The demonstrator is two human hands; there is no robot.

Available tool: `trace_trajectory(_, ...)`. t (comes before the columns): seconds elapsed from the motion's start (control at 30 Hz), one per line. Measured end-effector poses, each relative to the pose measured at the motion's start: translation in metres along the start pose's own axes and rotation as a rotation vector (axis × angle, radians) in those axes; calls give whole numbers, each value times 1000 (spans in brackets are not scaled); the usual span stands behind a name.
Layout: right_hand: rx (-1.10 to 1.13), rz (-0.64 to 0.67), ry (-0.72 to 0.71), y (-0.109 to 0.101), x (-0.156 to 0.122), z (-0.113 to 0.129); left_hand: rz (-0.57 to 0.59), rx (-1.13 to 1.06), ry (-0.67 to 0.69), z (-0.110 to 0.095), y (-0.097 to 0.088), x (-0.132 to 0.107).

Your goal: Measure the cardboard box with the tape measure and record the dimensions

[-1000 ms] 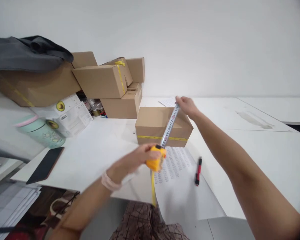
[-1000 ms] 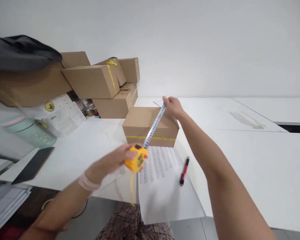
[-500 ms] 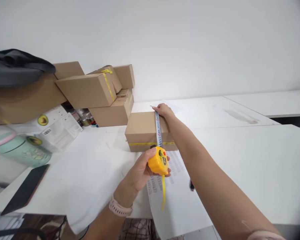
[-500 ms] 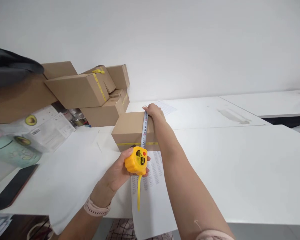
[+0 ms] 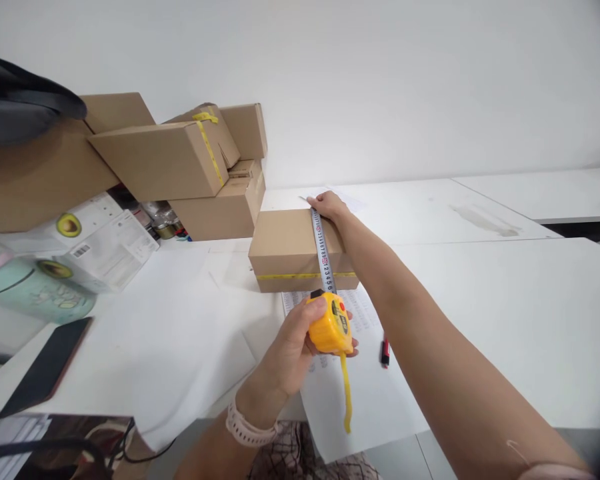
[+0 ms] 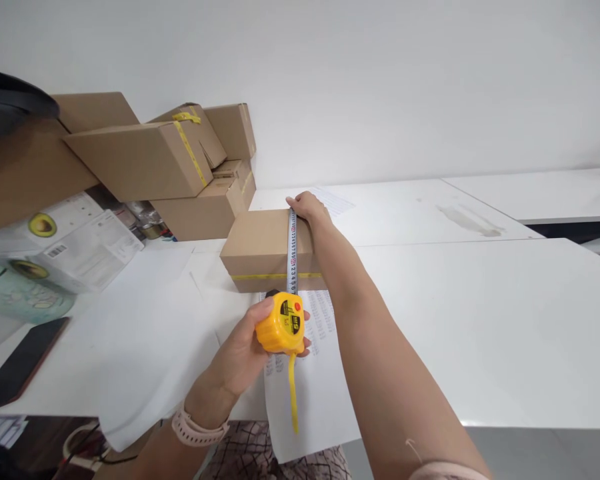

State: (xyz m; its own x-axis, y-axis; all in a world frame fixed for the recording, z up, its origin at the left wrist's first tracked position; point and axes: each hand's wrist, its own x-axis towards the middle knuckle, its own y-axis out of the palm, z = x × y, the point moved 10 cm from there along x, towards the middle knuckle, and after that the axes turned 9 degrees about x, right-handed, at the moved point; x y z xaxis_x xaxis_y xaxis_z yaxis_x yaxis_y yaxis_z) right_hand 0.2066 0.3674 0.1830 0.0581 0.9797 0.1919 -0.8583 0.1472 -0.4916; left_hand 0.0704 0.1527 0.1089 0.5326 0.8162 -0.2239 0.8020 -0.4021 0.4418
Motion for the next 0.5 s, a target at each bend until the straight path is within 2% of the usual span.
trace_trajectory(0.07, 81, 2, -44, -7, -20, 1, -27, 86, 88, -11, -8, -5)
trace_trajectory(0.13, 155, 0, -59, -18, -32, -1, -145, 233, 254, -31, -29, -14)
trace_trajectory(0.23, 212, -72, 4, -40, -27, -12, -416, 430, 484, -62, -77, -29)
trace_trajectory(0.3, 227, -145, 110, -54, -15, -27, -535, 457, 542, -72, -111, -30)
trace_trajectory(0.4, 269, -139, 257, -56, -16, -52, -544, 397, 504, -70, -149, -16)
trace_trajectory(0.5, 300, 22, 267, -42, -41, -59, -434, 344, 404, -62, -159, 1)
